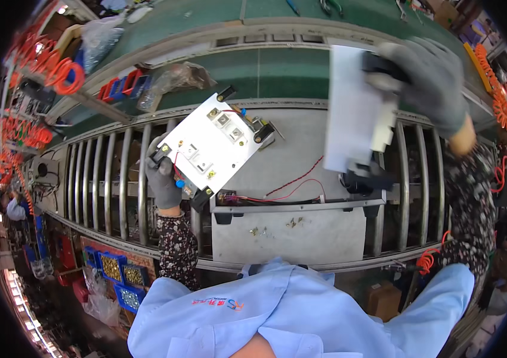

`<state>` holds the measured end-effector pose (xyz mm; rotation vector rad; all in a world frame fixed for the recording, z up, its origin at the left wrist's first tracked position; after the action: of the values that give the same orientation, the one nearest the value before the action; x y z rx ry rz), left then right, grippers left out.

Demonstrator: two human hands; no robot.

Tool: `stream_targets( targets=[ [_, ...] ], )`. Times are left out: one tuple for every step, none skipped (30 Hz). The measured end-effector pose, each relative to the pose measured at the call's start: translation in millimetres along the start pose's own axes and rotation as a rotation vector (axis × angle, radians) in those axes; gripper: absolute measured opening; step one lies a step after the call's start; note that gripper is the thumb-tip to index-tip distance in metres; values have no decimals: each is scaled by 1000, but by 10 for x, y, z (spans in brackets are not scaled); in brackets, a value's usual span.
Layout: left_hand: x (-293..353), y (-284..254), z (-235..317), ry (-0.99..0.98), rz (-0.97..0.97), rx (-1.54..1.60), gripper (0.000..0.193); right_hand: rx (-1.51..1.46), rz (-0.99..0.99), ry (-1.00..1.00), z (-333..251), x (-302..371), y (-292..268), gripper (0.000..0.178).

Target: The person assembles an electronic device on a workbench, using a pneumatic screwdriver to secure components. They handle a white circuit board, a black fan, and a silver heat sink, positioning them on a metal frame and fastening them with screws.

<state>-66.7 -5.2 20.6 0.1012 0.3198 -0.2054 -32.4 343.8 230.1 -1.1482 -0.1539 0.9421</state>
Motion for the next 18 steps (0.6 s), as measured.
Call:
stream_targets(
  targets=[
    [216, -12, -66, -113, 49, 53, 57, -62, -48, 0, -89, 67, 137, 32],
    [402, -66, -152, -199, 118, 33, 60, -101, -90, -9, -215, 60, 409, 32],
    [-458, -174, -93, 41, -162, -86, 59, -9, 24, 50, 95, -186, 685, 31],
    [-428, -68, -473, -74, -135, 4, 60, -9, -74, 4, 56, -143, 1070, 29],
    [-384, -8, -693, -175, -105, 58, 61, -17, -134, -40, 7, -100, 1400, 28],
    [-514, -69, -678, -151, -71, 121, 57, 12, -127, -61, 64, -185, 1581, 26],
    [-498, -17, -829, -207, -90, 161, 56, -22, -185, -84, 26, -79, 1952, 25],
    [-550, 25, -918, -230, -118, 192, 56, -34, -218, -98, 43, -45, 2257, 24],
    [-612, 37, -975, -245, -140, 215, 56, -31, -258, -117, 79, -66, 2516, 24],
    [-686, 55, -1049, -262, -175, 239, 55, -27, -300, -135, 118, -68, 2749, 23],
    [-782, 42, -1123, -273, -213, 259, 55, -31, -324, -157, 113, -135, 2974, 23],
    [-916, 49, -1178, -274, -267, 278, 54, -8, -399, -136, 151, -210, 3148, 22],
    [-1009, 119, -1267, -291, -332, 317, 54, 14, -378, -158, 226, -274, 3268, 22],
    [-1070, 192, -1369, -318, -395, 357, 54, 19, -367, -186, 295, -273, 3424, 22],
    [-1137, 233, -1456, -336, -440, 395, 53, 19, -365, -222, 305, -285, 3554, 22],
    [-1165, 314, -1565, -364, -502, 439, 53, -29, -604, -133, 371, -361, 3710, 22],
    [-1175, 396, -1681, -390, -558, 486, 52, -58, -664, -107, 397, -433, 3734, 22],
    [-1196, 511, -1791, -413, -615, 531, 52, -76, -693, -83, 441, -423, 3847, 22]
  ],
)
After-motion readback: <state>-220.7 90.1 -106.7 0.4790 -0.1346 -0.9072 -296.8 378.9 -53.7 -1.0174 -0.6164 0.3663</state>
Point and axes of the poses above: each hand's wrist, its own x-axis away from the middle knuckle, its own y-axis out of the palm, z = x × y, the point moved 7 cm from there along -x, towards the middle knuckle, and after that the axes turned 15 degrees about -z, right-handed, at the moved point
